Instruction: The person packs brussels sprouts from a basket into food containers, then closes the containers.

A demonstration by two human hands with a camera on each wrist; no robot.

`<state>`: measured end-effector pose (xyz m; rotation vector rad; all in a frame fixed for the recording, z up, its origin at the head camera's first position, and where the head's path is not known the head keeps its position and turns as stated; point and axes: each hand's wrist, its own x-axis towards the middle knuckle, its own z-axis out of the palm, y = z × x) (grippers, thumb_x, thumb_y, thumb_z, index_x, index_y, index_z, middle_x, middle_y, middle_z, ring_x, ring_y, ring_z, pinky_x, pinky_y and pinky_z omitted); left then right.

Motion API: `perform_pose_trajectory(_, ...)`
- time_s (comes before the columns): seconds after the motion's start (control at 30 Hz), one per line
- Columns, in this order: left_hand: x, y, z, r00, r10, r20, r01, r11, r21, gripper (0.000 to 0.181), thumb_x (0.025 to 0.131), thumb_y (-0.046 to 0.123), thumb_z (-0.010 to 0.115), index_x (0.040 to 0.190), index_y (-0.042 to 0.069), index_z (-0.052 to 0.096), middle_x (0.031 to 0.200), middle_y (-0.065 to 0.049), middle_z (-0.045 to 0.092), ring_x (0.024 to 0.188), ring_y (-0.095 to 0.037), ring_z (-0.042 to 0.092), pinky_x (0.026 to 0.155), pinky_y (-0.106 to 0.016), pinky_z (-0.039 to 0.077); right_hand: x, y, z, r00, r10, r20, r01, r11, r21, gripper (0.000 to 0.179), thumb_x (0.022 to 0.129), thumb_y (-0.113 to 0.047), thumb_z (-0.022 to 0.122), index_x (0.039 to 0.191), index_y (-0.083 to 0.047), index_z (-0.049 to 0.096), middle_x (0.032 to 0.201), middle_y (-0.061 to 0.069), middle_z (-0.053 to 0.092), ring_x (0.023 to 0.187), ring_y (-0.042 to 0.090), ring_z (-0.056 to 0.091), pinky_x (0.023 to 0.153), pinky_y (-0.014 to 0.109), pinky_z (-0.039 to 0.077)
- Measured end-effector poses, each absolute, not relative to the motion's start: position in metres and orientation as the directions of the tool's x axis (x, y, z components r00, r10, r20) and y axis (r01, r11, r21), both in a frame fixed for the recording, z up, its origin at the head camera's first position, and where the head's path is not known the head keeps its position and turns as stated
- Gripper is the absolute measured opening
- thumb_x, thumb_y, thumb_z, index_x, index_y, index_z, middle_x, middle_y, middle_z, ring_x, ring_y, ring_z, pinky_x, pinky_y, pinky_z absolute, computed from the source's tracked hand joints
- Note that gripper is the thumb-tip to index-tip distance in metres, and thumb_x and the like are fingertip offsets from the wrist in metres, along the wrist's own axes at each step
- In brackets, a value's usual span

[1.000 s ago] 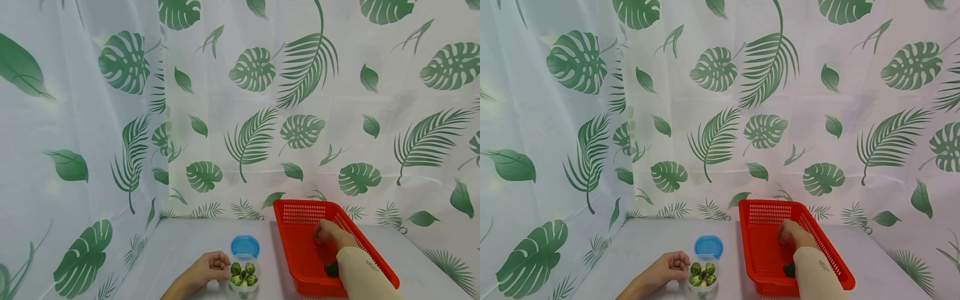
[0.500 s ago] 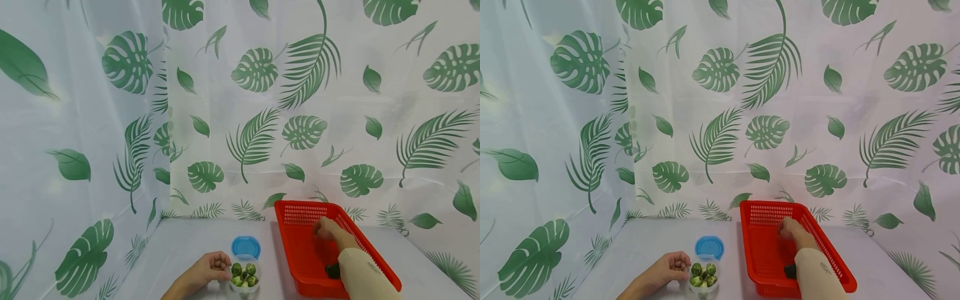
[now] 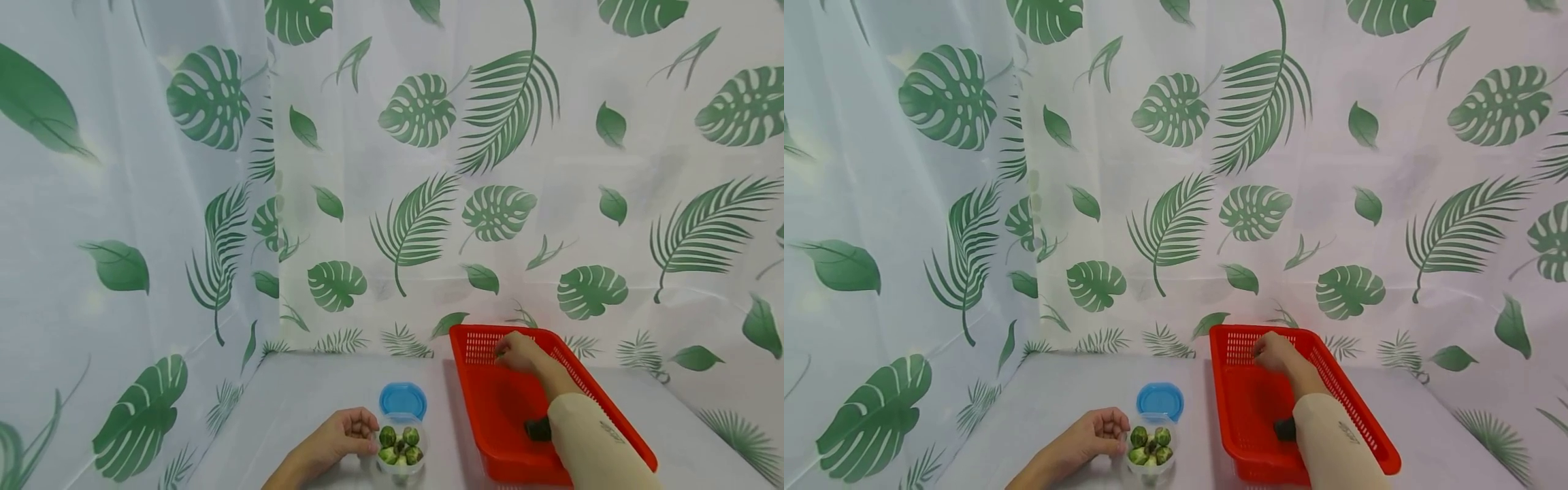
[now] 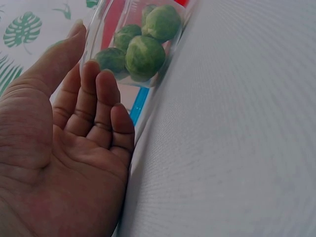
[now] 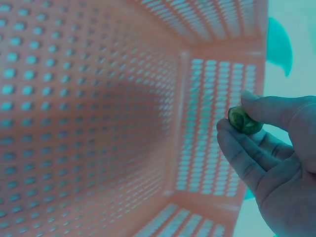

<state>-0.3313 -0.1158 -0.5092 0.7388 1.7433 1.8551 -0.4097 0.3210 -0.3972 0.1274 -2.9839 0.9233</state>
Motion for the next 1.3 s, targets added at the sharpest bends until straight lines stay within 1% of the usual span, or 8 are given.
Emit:
perform_pose_trajectory(0.23,-0.332,-0.115,-0.507,-0.748,0.662,0.057,0.017,-0.067,0.998,0.023,0.093,0.006,0.076,0.113,0.007,0.065,0.088,0.006,0.063,0.076,-0.006,0.056,0.070,-0.021,0.049,-0.406,0.295,-0.375,-0.987,-0.135,0.087,-0.160,0.797,-0.582,0.041,0.093,-0.010,0.077,0.131,0.000,0.068,0.120,0.016,0.071,0.099,0.029,0.066,0.091,0.052,0.059)
perform_pose_trajectory(0.4,-0.332,-0.115,-0.507,-0.752,0.657,0.058,0.019,-0.066,0.998,0.023,0.092,0.007,0.076,0.113,0.006,0.065,0.088,0.006,0.063,0.076,-0.006,0.056,0.070,-0.021,0.049,-0.403,0.277,-0.359,-0.977,-0.174,0.123,-0.213,0.798,-0.564,0.039,0.094,-0.012,0.075,0.132,-0.003,0.069,0.121,0.013,0.070,0.102,0.028,0.064,0.097,0.052,0.057)
perform_pose_trajectory(0.53,-0.332,-0.114,-0.505,-0.754,0.655,0.059,0.019,-0.068,0.998,0.023,0.092,0.007,0.076,0.113,0.006,0.065,0.088,0.006,0.063,0.077,-0.006,0.055,0.070,-0.021,0.049,-0.400,0.264,-0.349,-0.960,-0.209,0.187,-0.278,0.796,-0.537,0.037,0.095,-0.012,0.075,0.130,-0.003,0.070,0.123,0.013,0.069,0.104,0.029,0.063,0.098,0.051,0.057)
perform_pose_trajectory(0.67,-0.333,-0.114,-0.506,-0.756,0.653,0.054,0.018,-0.061,0.998,0.024,0.092,0.008,0.076,0.113,0.006,0.065,0.089,0.005,0.063,0.077,-0.006,0.055,0.070,-0.022,0.049,-0.396,0.251,-0.342,-0.933,-0.247,0.260,-0.350,0.787,-0.508,0.026,0.094,-0.009,0.075,0.120,-0.006,0.075,0.116,0.011,0.067,0.100,0.026,0.062,0.094,0.045,0.059)
perform_pose_trajectory(0.77,-0.332,-0.114,-0.507,-0.755,0.654,0.052,0.020,-0.056,0.998,0.024,0.093,0.008,0.076,0.114,0.005,0.065,0.089,0.005,0.063,0.076,-0.006,0.055,0.070,-0.022,0.049,-0.392,0.240,-0.339,-0.915,-0.272,0.297,-0.392,0.772,-0.500,0.022,0.094,-0.009,0.075,0.116,-0.008,0.077,0.111,0.009,0.065,0.097,0.023,0.061,0.087,0.038,0.061)
perform_pose_trajectory(0.87,-0.331,-0.115,-0.507,-0.755,0.653,0.050,0.024,-0.050,0.998,0.025,0.092,0.008,0.076,0.114,0.005,0.064,0.088,0.005,0.063,0.076,-0.006,0.055,0.070,-0.022,0.049,-0.388,0.232,-0.337,-0.898,-0.293,0.329,-0.429,0.754,-0.498,0.022,0.094,-0.008,0.074,0.116,-0.007,0.077,0.110,0.010,0.065,0.095,0.022,0.061,0.083,0.033,0.060)
perform_pose_trajectory(1.07,-0.330,-0.114,-0.506,-0.763,0.645,0.043,0.023,-0.038,0.999,0.027,0.092,0.008,0.076,0.115,0.001,0.064,0.088,0.005,0.064,0.076,-0.006,0.056,0.070,-0.022,0.050,-0.381,0.221,-0.336,-0.886,-0.305,0.349,-0.454,0.727,-0.515,0.023,0.095,-0.006,0.074,0.118,-0.005,0.077,0.110,0.011,0.065,0.094,0.021,0.063,0.082,0.032,0.060)
perform_pose_trajectory(1.3,-0.331,-0.115,-0.507,-0.754,0.654,0.061,0.029,-0.060,0.998,0.025,0.093,0.008,0.075,0.115,0.004,0.064,0.087,0.006,0.063,0.076,-0.006,0.055,0.070,-0.022,0.049,-0.376,0.213,-0.338,-0.880,-0.284,0.380,-0.461,0.700,-0.545,0.023,0.095,-0.007,0.075,0.117,-0.007,0.077,0.110,0.010,0.066,0.089,0.020,0.061,0.078,0.028,0.059)
